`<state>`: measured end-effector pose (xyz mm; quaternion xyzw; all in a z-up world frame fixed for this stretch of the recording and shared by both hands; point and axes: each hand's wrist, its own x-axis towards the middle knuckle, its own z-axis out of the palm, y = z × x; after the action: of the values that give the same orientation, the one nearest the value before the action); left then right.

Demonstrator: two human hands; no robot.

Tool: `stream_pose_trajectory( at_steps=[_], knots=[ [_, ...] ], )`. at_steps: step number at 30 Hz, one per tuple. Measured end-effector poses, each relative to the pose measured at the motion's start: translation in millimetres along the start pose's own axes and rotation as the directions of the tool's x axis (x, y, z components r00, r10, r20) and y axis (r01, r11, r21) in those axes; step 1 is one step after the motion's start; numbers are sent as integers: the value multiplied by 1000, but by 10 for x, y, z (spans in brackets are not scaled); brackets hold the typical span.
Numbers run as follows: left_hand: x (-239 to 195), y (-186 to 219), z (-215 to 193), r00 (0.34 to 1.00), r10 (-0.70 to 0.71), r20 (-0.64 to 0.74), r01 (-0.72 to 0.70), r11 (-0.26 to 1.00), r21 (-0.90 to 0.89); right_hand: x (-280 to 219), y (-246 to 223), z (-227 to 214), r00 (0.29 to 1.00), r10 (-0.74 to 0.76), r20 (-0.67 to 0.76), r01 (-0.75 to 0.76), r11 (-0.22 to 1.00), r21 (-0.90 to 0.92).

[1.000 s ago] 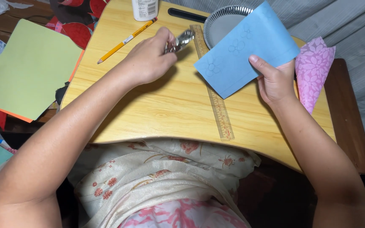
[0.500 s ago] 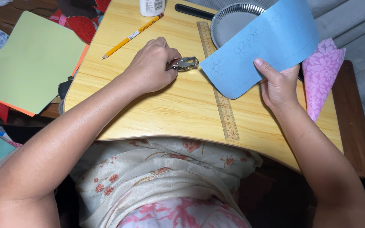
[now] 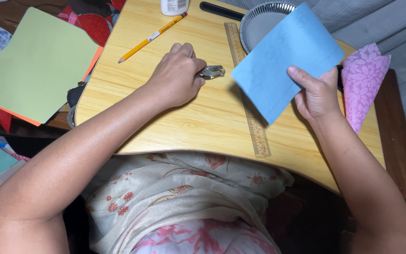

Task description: Measuring, marking, and punching holes in construction paper for a craft project.

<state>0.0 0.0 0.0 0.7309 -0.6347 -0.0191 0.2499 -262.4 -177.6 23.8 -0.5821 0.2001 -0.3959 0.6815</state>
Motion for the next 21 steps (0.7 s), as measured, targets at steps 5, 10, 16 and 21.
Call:
stream_pose_trajectory(
  at_steps=[5, 10, 16, 21],
  knots=[
    [-21, -14, 42, 1000, 10, -12, -9, 1000, 12, -23, 10, 180, 982, 122, 147, -82, 965, -251],
    [-110, -67, -72, 999, 6, 40, -7, 1000, 28, 67, 85, 319, 957, 177, 231, -105, 950, -294],
    [-610, -684, -876, 985, -80, -156, 78, 997, -20, 190, 184, 755, 900, 380, 214, -228, 829, -510],
    [-1482, -2239, -972, 786, -493, -372, 445, 870, -213, 74, 201, 1221, 923, 359, 137, -71, 510, -857]
  ],
)
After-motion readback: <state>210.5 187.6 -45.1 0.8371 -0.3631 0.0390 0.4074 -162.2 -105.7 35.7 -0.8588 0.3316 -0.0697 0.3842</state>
